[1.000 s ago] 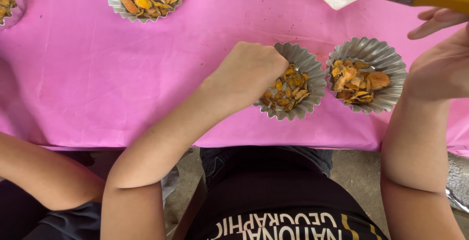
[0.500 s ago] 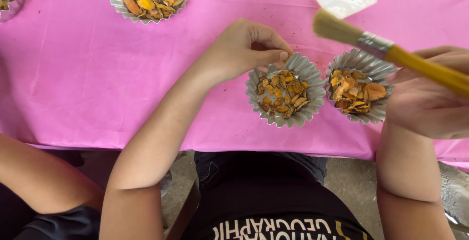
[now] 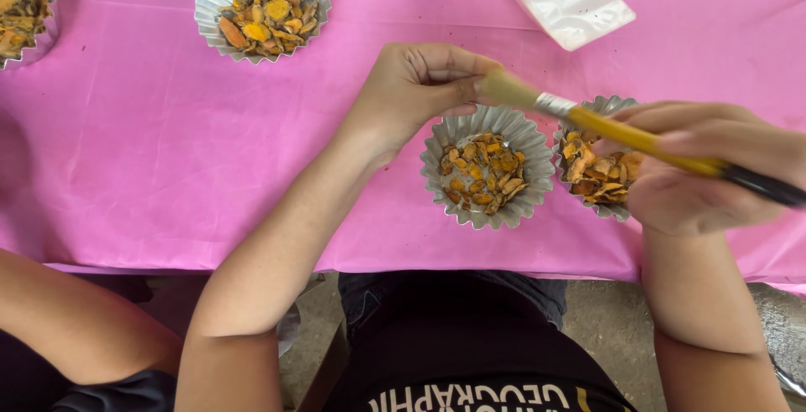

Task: Brushing and sorting dried tea leaves in small metal molds using a paintbrush

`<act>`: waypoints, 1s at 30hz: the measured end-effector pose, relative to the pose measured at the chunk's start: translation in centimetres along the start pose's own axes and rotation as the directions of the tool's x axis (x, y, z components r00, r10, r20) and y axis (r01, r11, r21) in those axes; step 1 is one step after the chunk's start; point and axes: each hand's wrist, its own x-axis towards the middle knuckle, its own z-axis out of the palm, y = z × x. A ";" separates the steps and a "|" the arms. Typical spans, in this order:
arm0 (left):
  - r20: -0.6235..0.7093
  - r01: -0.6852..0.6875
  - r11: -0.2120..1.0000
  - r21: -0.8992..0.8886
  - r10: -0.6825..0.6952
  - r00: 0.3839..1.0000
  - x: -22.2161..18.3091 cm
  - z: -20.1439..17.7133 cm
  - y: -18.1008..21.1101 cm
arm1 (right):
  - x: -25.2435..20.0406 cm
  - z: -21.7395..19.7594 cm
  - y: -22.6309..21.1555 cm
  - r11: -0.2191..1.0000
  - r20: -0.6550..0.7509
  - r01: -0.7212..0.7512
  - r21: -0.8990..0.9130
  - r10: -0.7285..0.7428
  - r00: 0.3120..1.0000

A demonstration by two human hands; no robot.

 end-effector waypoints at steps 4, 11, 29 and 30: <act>-0.005 0.022 0.999 0.033 -0.022 1.000 -0.3 0.0 1.2 | -0.4 0.4 0.0 0.973 0.101 -0.038 -0.226 0.062 0.993; 0.025 -0.043 0.999 0.032 0.042 0.999 0.0 0.0 0.1 | -0.3 0.0 0.2 0.991 0.001 -0.051 -0.127 0.051 0.999; 0.529 -0.673 -0.106 0.732 0.710 0.464 -1.3 0.7 0.1 | 0.9 -0.3 -1.2 0.749 -0.315 -0.660 0.064 0.642 0.699; 0.557 -0.674 -0.191 0.714 0.738 0.381 -1.3 0.7 0.0 | 2.4 0.7 -1.5 0.712 -0.293 -0.701 0.046 0.681 0.671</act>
